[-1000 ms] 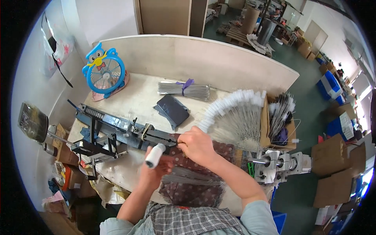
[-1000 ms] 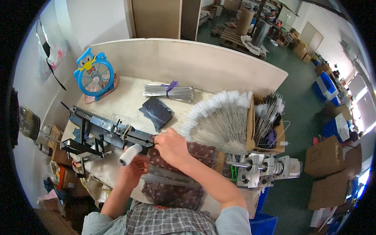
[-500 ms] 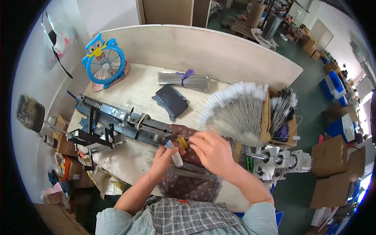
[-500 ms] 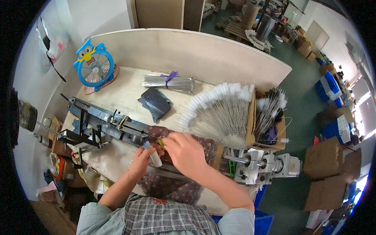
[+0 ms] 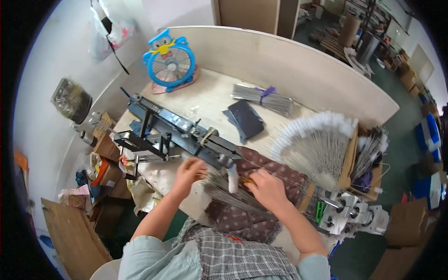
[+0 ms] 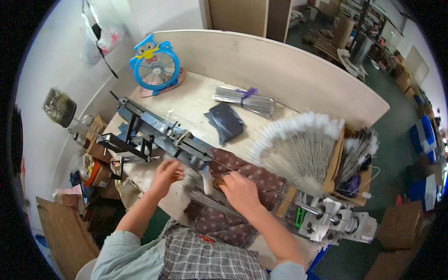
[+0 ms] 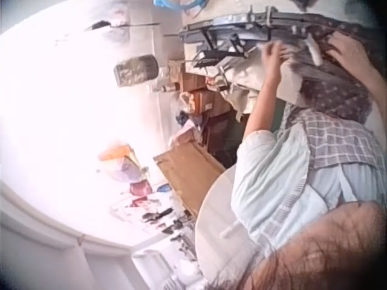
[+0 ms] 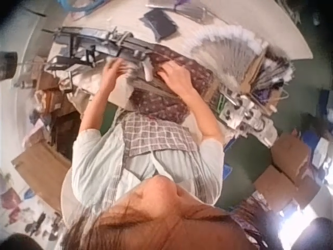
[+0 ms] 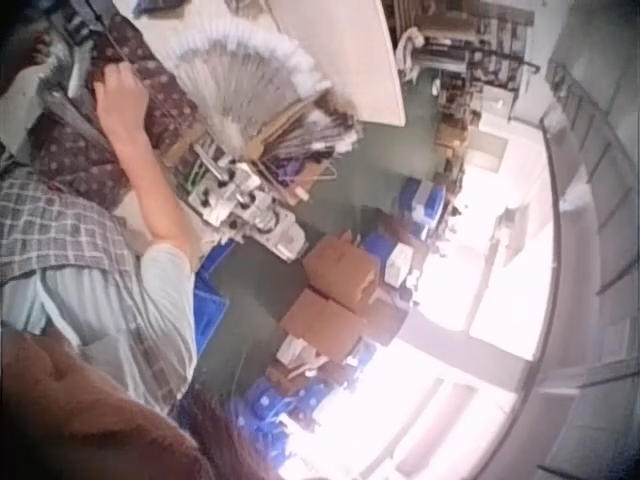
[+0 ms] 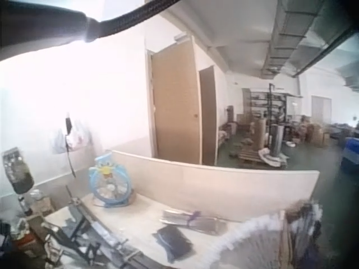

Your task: Assembling small industrial brushes by inserting bristles into a mechanical holder and securing them.

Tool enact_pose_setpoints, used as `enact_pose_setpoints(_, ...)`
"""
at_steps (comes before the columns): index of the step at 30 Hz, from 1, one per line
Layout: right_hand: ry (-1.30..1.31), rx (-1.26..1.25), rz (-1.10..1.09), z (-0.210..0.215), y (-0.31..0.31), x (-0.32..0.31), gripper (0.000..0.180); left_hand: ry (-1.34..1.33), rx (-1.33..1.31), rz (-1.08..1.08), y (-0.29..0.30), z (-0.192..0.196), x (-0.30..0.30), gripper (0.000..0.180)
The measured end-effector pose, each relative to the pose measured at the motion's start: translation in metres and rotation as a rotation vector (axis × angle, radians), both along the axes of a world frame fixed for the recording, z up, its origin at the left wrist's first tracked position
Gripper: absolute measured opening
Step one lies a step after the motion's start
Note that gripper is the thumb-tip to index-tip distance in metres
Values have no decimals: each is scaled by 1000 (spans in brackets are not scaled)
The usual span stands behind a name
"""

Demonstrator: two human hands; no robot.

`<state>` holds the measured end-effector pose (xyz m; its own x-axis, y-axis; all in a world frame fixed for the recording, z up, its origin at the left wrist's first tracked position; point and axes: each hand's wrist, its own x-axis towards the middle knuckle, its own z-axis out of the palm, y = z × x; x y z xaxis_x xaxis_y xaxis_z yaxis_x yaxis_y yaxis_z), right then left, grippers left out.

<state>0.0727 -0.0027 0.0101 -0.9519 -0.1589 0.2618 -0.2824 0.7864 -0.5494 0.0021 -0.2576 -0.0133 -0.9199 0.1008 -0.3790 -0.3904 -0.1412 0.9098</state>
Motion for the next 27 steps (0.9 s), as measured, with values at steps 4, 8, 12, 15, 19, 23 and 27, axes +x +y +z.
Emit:
enact_pose_setpoints(4, -22, -32, 9, 16, 1, 5, 21, -259, 304, 341, -86, -18, -6, 26)
enact_pose_setpoints(8, -29, -84, -5, 18, -6, 2, 22, -282, 313, 336, -100, -14, -11, 21)
enact_pose_setpoints(12, -37, -17, 13, 15, -4, 4, 19, -242, 345, 381, -96, -24, -13, 19)
enact_pose_setpoints(15, -50, -15, 2, 33, -1, 14, 19, -209, 365, 452, -89, -29, -13, 17)
enact_pose_setpoints(19, 115, 72, -31, 69, 15, 19, 19, -30, 329, 246, -47, -37, 13, 16)
enact_pose_setpoints(23, 47, -43, -220, 76, 37, 12, 21, -29, 391, -217, 73, 19, 54, 17)
enact_pose_setpoints(27, -112, -333, -298, 69, 47, 21, 21, 35, 409, -347, 136, 24, 53, 19)
